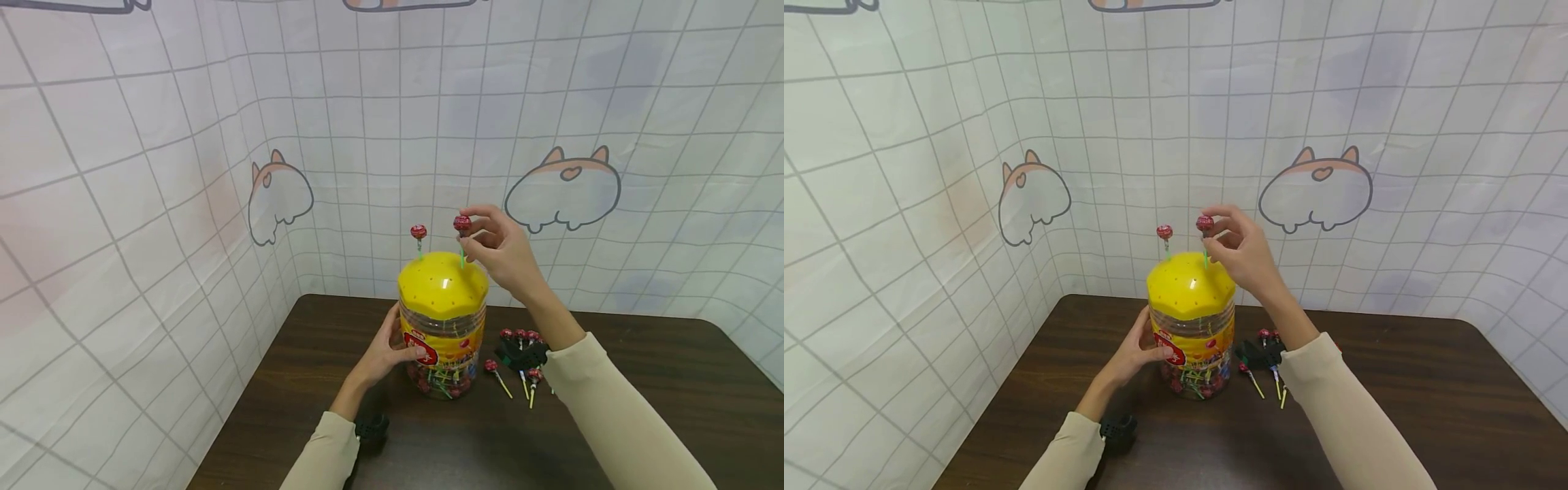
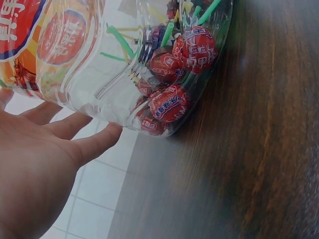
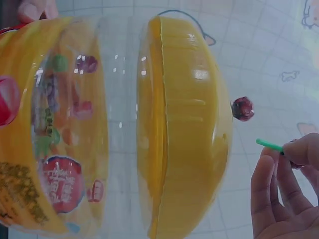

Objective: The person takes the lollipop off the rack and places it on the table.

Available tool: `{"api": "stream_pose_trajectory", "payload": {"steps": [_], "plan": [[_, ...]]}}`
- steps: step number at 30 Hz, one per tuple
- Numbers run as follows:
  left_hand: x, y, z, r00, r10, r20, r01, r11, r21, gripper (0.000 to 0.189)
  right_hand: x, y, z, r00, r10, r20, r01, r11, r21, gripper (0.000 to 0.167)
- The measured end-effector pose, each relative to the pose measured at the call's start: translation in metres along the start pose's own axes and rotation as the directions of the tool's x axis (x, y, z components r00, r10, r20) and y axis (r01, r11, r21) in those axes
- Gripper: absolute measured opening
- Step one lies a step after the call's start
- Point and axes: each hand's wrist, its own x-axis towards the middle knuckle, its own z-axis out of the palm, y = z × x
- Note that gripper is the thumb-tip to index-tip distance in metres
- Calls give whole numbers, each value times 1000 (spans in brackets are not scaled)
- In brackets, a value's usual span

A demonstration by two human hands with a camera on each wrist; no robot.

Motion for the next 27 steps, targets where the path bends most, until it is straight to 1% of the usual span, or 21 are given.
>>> {"api": "stream_pose_trajectory", "payload": {"steps": [6,13,21,27], "plan": [[1,0,0,1000,22,13,-22,999,-27,95,-14,3,-10,1000,-6,1,6,1000,2,41],[0,0,0,1000,17,9,-16,1000,-19,93,-30,7,-21,1000,1,-3,-1,999,41,40],[0,0,0,1000,22,13,-21,1000,-21,93,-49,16,-33,999,32,1,-32,999,20,39],[0,-1,0,1000,21,8,-21,1000,-13,93,-65,26,-44,997,81,2,-81,997,5,38]]}}
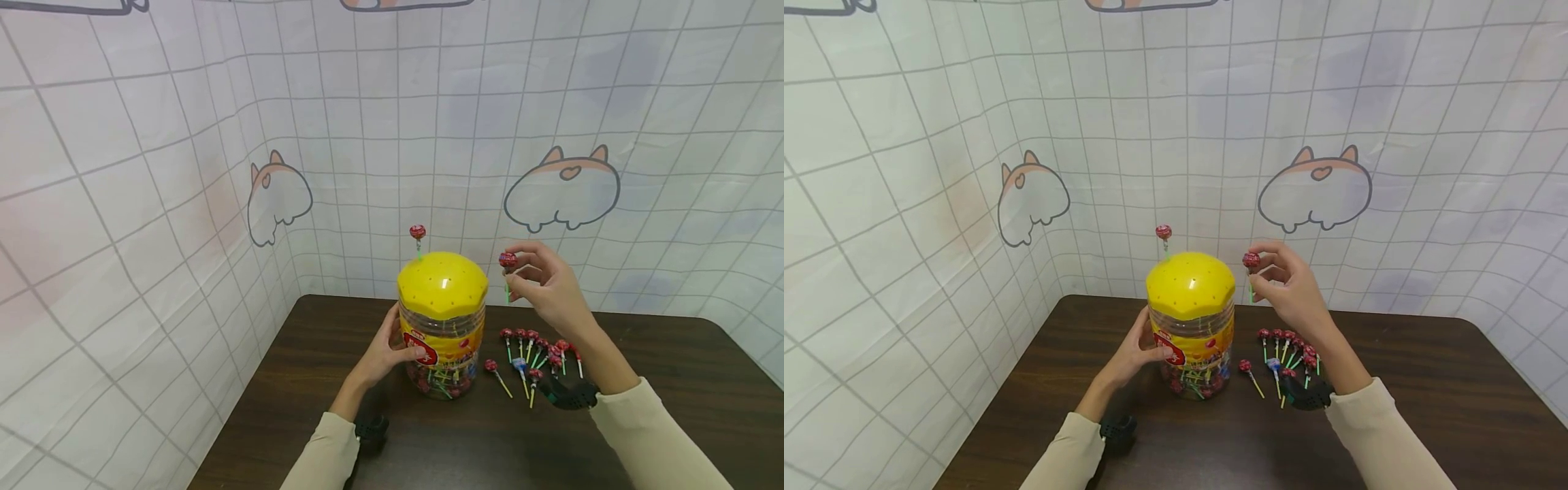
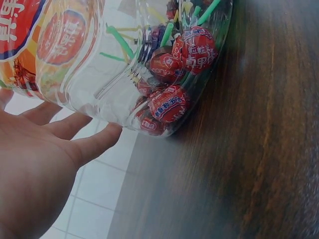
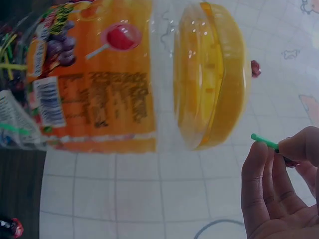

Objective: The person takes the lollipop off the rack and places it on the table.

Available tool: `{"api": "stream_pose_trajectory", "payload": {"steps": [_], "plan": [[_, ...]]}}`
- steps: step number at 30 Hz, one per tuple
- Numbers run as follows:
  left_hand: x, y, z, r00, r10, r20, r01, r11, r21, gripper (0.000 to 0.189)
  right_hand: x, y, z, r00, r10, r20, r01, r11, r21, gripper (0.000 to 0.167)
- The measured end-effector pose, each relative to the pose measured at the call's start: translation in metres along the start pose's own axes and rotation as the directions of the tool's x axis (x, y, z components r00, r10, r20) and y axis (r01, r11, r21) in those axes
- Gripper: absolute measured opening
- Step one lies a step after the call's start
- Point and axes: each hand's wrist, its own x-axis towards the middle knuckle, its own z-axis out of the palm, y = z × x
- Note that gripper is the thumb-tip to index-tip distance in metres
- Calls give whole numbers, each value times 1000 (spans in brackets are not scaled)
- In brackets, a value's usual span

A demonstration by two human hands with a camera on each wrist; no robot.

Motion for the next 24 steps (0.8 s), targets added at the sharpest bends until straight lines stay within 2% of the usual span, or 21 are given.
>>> {"api": "stream_pose_trajectory", "payload": {"steps": [19,24], "plan": [[0,0,0,1000,4,3,-4,1000,-14,93,-55,59,-48,992,123,-40,-125,991,-50,39],[0,1,0,1000,2,5,-2,1000,-11,94,-71,79,-57,987,147,-65,-154,981,-114,40]]}}
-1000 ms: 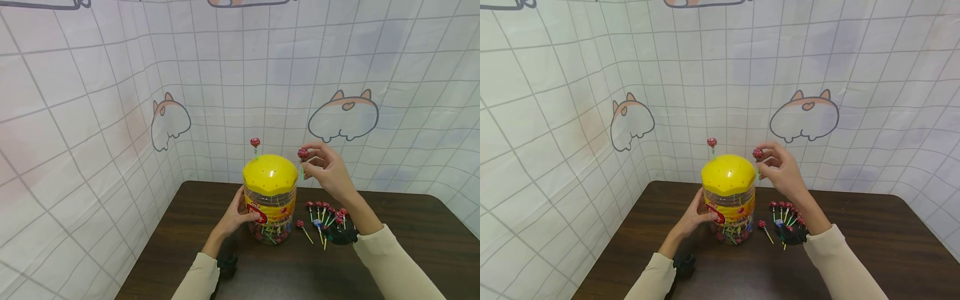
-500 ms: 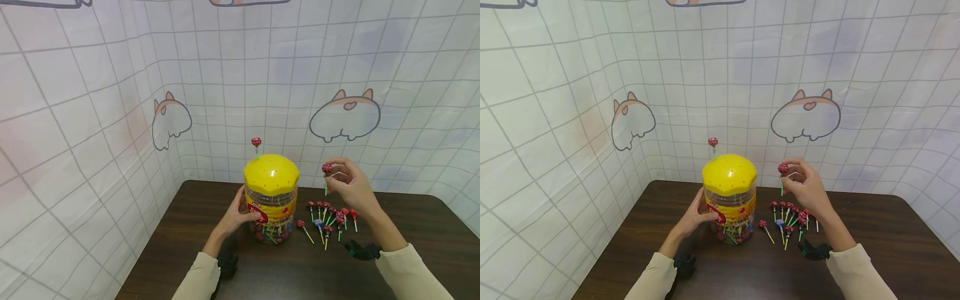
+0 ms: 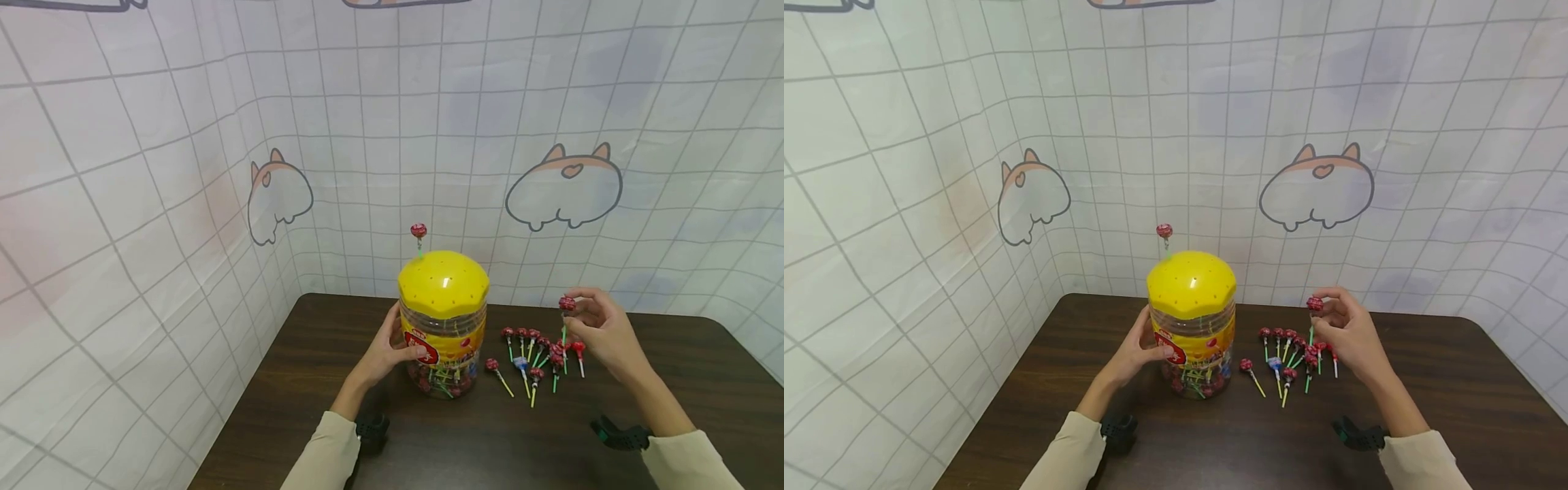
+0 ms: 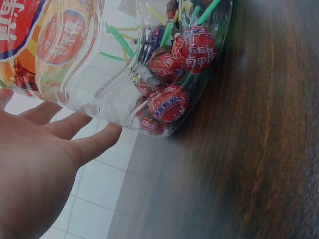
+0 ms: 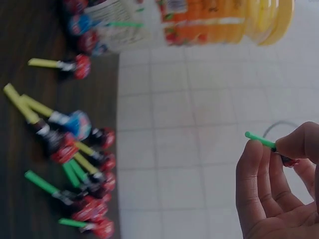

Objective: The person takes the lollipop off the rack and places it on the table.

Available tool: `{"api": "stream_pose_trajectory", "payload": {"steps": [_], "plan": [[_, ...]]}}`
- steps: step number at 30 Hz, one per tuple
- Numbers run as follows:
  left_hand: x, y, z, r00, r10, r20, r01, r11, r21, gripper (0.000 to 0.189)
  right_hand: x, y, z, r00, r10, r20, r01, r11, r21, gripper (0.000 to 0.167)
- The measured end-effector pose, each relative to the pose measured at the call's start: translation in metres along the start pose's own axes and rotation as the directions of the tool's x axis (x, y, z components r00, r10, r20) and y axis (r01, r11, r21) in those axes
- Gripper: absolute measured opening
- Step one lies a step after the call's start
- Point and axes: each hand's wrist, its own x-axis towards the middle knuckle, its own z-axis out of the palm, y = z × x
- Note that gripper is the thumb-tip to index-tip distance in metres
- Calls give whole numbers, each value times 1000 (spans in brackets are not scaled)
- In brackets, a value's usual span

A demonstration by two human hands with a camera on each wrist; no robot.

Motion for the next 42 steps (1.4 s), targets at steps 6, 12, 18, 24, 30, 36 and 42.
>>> {"api": "stream_pose_trajectory", "payload": {"steps": [6,12,18,24,30,36,42], "plan": [[1,0,0,1000,0,-4,0,1000,0,95,-12,21,-7,998,57,5,-57,998,-4,37],[1,0,1,1000,-4,-7,4,1000,7,96,-24,42,-12,994,106,27,-105,994,-21,39],[2,0,1,1000,3,0,-3,1000,2,96,-36,60,-14,982,173,81,-172,985,-19,39],[2,-1,1,1000,0,-3,0,1000,-5,96,-41,74,-15,949,262,174,-263,965,-16,43],[0,-2,0,1000,-5,-7,5,1000,-5,95,-45,86,-14,911,325,254,-328,944,-31,42],[0,-3,0,1000,-6,-8,6,1000,-2,95,-46,93,-14,883,368,290,-376,926,-30,43],[0,-2,1,1000,-3,-10,3,1000,4,96,-44,95,-15,874,386,296,-390,919,-46,43]]}}
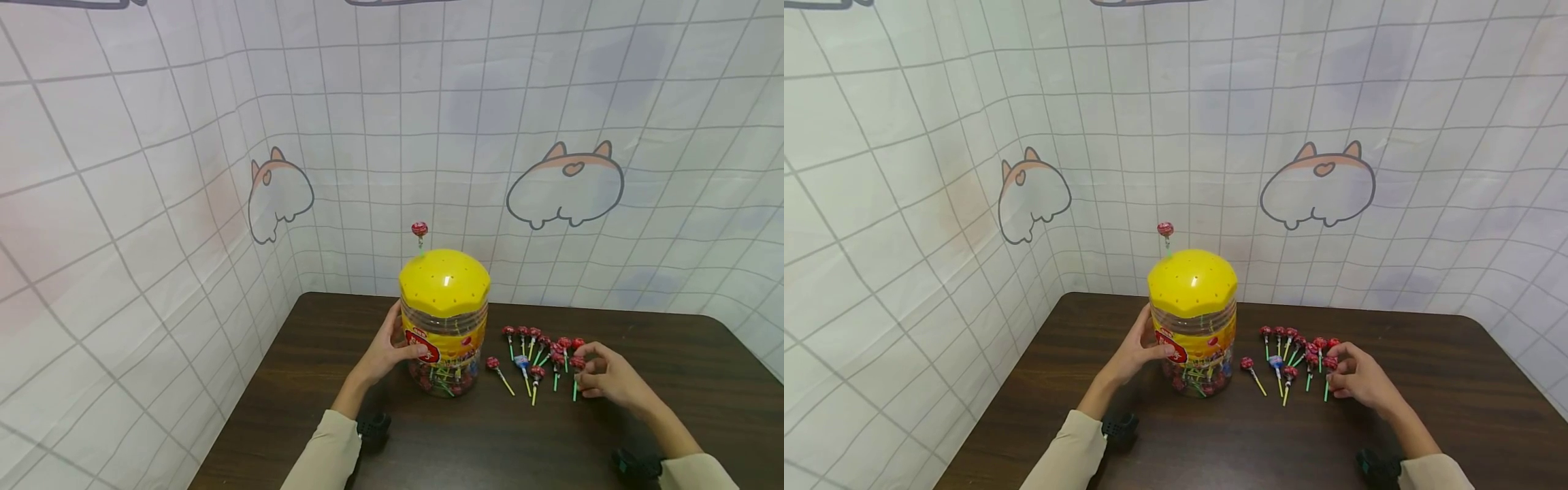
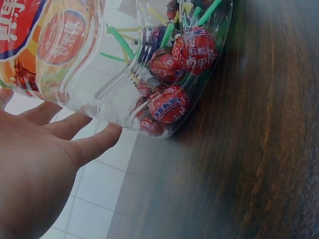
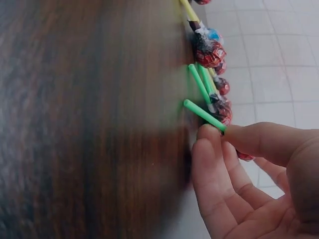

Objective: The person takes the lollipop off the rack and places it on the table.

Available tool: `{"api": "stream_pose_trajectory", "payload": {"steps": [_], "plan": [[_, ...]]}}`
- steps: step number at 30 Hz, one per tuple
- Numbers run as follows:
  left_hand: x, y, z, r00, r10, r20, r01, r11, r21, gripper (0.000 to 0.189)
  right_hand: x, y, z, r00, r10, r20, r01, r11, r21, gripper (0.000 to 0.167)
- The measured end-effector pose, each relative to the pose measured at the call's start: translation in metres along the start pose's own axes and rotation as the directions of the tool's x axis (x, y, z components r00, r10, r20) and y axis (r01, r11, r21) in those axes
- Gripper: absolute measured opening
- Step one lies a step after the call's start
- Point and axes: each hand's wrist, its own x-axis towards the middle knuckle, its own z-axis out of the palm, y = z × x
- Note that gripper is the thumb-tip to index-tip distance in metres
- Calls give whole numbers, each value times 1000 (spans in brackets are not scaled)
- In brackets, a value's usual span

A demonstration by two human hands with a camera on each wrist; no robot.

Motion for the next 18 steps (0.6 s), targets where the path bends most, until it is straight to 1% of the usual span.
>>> {"api": "stream_pose_trajectory", "payload": {"steps": [7,14,18], "plan": [[0,0,0,1000,4,-1,-4,1000,-4,97,3,0,-2,1000,23,4,-22,998,-60,41],[0,1,0,1000,1,-2,-1,1000,2,96,5,-1,-1,999,40,-23,-43,986,-160,34],[0,1,0,1000,1,-1,-1,1000,6,96,6,-1,0,998,54,-33,-60,982,-178,33]]}}
